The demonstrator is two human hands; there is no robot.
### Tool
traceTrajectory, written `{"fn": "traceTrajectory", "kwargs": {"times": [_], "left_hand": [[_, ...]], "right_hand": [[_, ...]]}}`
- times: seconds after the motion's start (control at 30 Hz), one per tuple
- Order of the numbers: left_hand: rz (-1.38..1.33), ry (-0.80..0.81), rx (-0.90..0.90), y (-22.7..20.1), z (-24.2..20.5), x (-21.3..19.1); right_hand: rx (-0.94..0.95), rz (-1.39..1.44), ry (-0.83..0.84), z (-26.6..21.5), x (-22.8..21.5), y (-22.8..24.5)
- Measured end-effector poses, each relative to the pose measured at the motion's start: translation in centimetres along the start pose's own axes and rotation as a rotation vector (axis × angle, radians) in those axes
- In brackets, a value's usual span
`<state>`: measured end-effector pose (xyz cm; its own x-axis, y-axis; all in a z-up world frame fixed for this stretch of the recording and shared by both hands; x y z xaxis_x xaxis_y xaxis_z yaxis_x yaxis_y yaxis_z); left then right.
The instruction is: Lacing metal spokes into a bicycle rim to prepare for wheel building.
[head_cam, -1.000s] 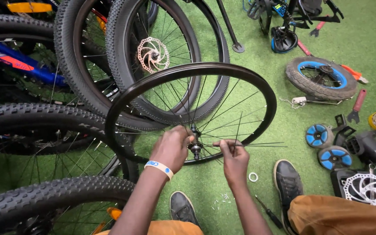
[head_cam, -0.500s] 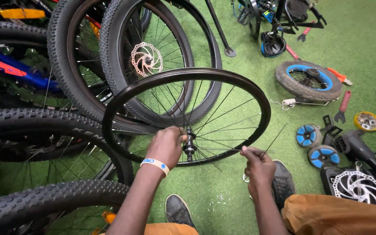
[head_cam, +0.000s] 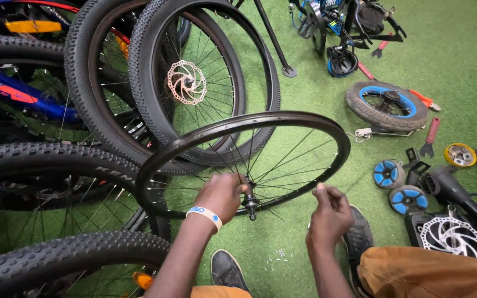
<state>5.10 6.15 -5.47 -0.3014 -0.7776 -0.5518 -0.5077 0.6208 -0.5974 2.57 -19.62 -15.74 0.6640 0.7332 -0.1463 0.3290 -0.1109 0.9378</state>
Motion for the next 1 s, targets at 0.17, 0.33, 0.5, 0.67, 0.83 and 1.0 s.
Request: {"fn": "traceTrajectory", "kwargs": {"times": [0.17, 0.33, 0.5, 0.67, 0.83, 1.0], "left_hand": [[0.119, -0.012, 0.077, -0.1, 0.8, 0.4], [0.221, -0.140, 0.350, -1.0, 1.8, 0.9], [0.318, -0.191, 0.550, -2.1, 2.0, 1.7], [0.271, -0.238, 0.719, -1.7, 3.3, 2.6], [0.170, -0.201, 0.763, -1.7, 4.0, 2.7], [0.260, -0.186, 0.704, -1.8, 2.8, 2.9]], "right_hand": [[-0.267, -0.124, 0.218, -1.2, 3.0, 4.4], [-0.438, -0.096, 0.456, -2.9, 5.6, 5.6], [-0.487, -0.033, 0.538, -4.3, 6.4, 6.5], [-0.601, 0.005, 0.574, -5.8, 7.0, 8.8], [-0.579, -0.029, 0.454, -5.9, 6.0, 8.8], [-0.433, -0.098, 0.483, -4.5, 7.1, 7.7]]}}
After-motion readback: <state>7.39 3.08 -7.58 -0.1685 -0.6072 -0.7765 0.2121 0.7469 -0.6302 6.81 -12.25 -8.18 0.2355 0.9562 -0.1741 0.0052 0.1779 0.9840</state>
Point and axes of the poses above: each hand's wrist, its own z-axis towards the middle knuckle, its own x-axis out of the palm, y = z × x, the point moved 10 cm from there along z, towards the middle knuckle, and after that the axes turned 13 degrees about -z, right-handed, at the moved point
